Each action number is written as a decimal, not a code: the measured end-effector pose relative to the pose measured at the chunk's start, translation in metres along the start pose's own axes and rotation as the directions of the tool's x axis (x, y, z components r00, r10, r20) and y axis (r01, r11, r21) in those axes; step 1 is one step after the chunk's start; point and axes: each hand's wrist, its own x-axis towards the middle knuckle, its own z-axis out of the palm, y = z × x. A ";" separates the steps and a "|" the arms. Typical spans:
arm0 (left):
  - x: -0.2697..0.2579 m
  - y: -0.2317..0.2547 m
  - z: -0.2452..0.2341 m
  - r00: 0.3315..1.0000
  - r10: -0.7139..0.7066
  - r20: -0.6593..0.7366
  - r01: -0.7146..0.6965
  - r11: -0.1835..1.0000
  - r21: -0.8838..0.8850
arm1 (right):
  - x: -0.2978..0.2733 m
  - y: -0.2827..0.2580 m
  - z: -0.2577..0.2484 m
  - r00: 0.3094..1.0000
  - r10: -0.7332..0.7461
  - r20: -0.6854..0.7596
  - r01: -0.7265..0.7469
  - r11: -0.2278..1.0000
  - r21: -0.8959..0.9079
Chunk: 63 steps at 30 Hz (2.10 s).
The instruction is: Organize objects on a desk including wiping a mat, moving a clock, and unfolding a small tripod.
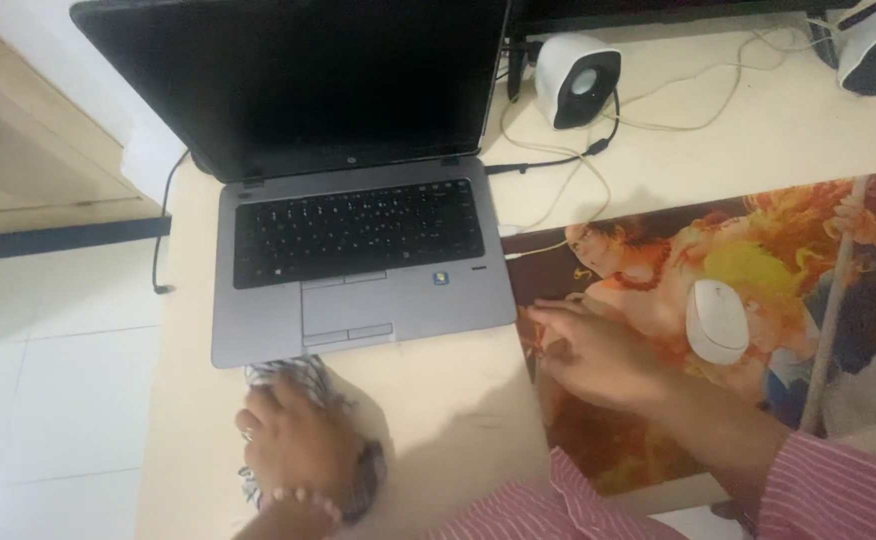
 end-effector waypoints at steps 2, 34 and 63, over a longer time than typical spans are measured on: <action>0.010 0.003 0.005 0.992 -0.077 -0.104 0.062 0.988 -0.140 | 0.005 0.004 0.009 0.997 -0.001 0.082 -0.006 0.996 0.085; -0.005 -0.017 0.004 0.942 0.055 -0.331 -0.206 0.873 -0.443 | 0.025 0.019 0.038 0.964 -0.020 0.265 0.002 0.998 0.070; -0.056 0.106 -0.006 0.709 0.701 0.079 -0.674 0.707 -0.214 | -0.026 0.052 0.026 0.978 -0.021 0.210 0.015 0.999 0.030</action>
